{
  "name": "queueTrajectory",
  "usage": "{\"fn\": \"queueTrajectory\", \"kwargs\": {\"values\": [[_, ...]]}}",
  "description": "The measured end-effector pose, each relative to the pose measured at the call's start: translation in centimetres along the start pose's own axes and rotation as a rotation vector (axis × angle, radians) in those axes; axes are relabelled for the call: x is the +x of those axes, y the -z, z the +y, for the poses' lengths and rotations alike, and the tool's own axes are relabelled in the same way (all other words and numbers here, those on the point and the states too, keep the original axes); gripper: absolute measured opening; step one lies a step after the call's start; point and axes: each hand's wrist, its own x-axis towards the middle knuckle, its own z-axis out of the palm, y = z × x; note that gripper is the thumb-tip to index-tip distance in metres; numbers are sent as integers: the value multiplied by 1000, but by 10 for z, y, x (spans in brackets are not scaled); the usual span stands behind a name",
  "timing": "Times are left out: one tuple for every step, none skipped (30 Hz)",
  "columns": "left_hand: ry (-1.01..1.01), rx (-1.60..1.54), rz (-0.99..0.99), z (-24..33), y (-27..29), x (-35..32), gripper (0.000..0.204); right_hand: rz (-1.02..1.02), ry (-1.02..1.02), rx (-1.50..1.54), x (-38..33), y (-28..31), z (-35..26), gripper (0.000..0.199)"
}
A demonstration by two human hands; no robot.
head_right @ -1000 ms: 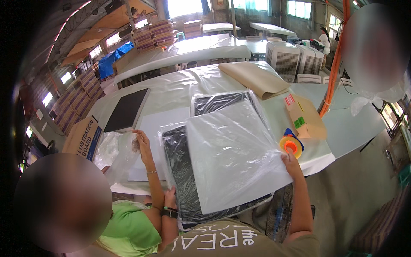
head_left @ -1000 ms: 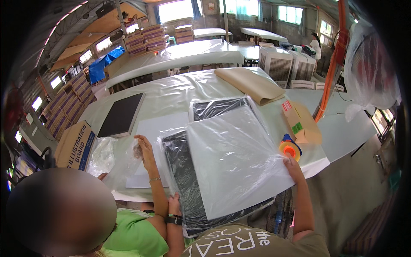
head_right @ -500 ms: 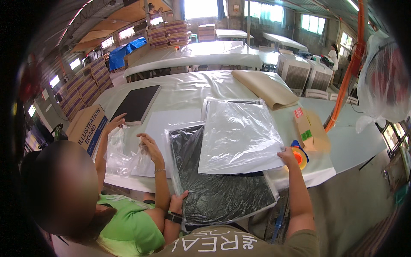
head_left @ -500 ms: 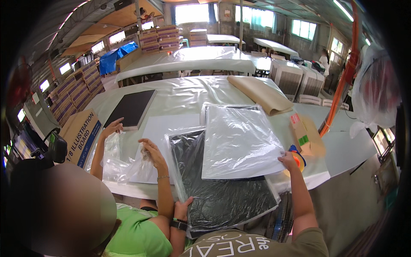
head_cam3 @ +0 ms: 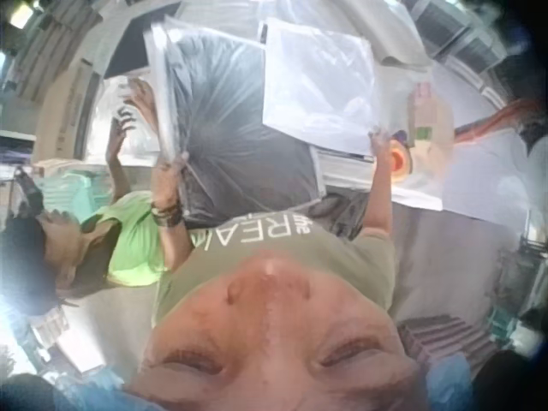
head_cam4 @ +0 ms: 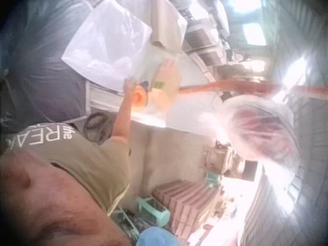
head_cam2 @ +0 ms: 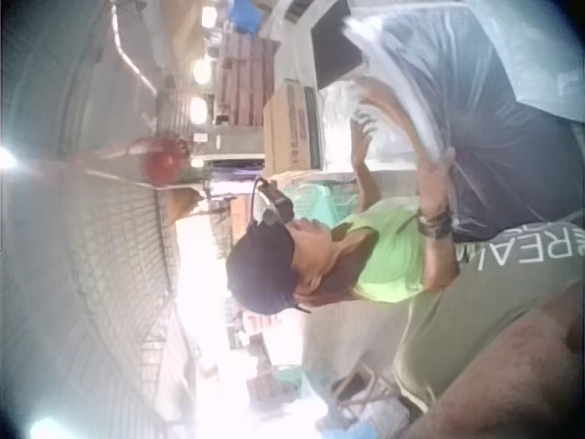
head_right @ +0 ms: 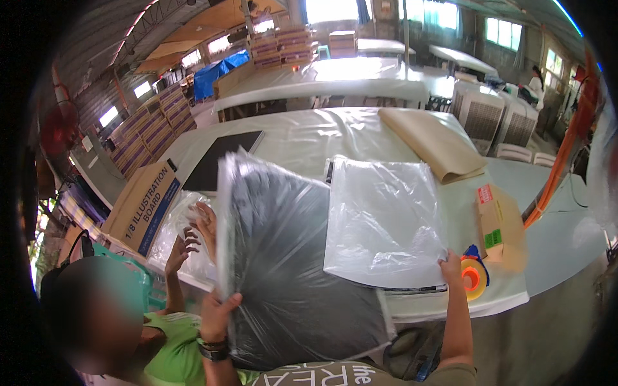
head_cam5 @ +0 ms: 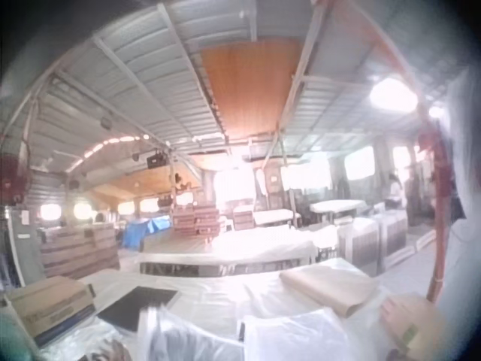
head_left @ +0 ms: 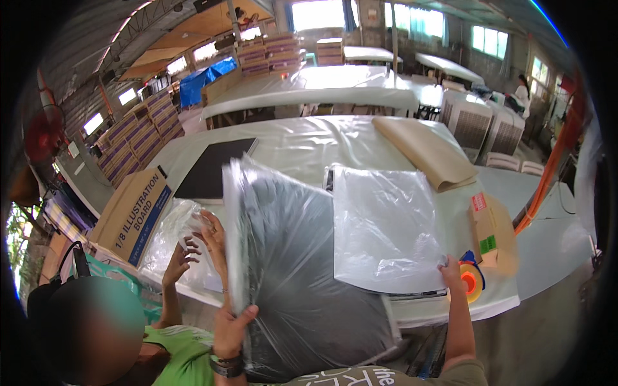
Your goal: The person places boards into large plastic sleeves, folds the excess plastic over the edge of the board, and secures the plastic with tape using a tape dispenser.
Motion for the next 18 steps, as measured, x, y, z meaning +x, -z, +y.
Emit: {"fn": "queueTrajectory", "kwargs": {"values": [[-32,61,-7,20,-4,0,33,38,-15,15,-3,4,3,43],[-69,121,3,35,0,1,33,71,-14,36,-2,1,3,42],[-105,181,10,46,4,-1,33,77,8,23,-2,-2,6,42],[-142,198,55,58,8,-5,31,96,31,18,-2,-5,8,42],[-181,213,100,68,12,-7,29,118,53,13,-1,-6,8,42],[-220,228,142,78,13,-8,28,142,50,-24,-1,-7,6,42],[-234,242,160,91,13,-11,26,166,49,-59,-7,-6,-4,43],[-245,254,181,102,12,-14,25,187,49,-95,-13,-5,-16,43],[-252,265,212,109,13,-16,24,211,60,-199,-20,1,-37,44],[-259,383,233,108,17,-16,24,229,82,-305,-27,9,-65,44],[-269,491,248,107,24,-13,24,262,105,-416,-30,14,-87,44],[-267,605,253,106,23,-6,25,272,270,-201,-26,0,-97,44],[-250,614,237,107,20,-2,25,281,431,16,-28,-18,-107,43],[-232,623,218,111,18,4,26,62,432,254,-32,-46,-120,42],[-210,634,205,115,17,9,26,-330,275,607,-46,-66,-153,39],[-220,679,164,119,16,14,28,-627,268,640,-52,-95,-170,39],[-231,720,123,123,15,19,29,-895,215,734,-60,-127,-182,45],[-235,765,94,127,16,21,31,-1068,177,828,-71,-147,-206,51]]}}
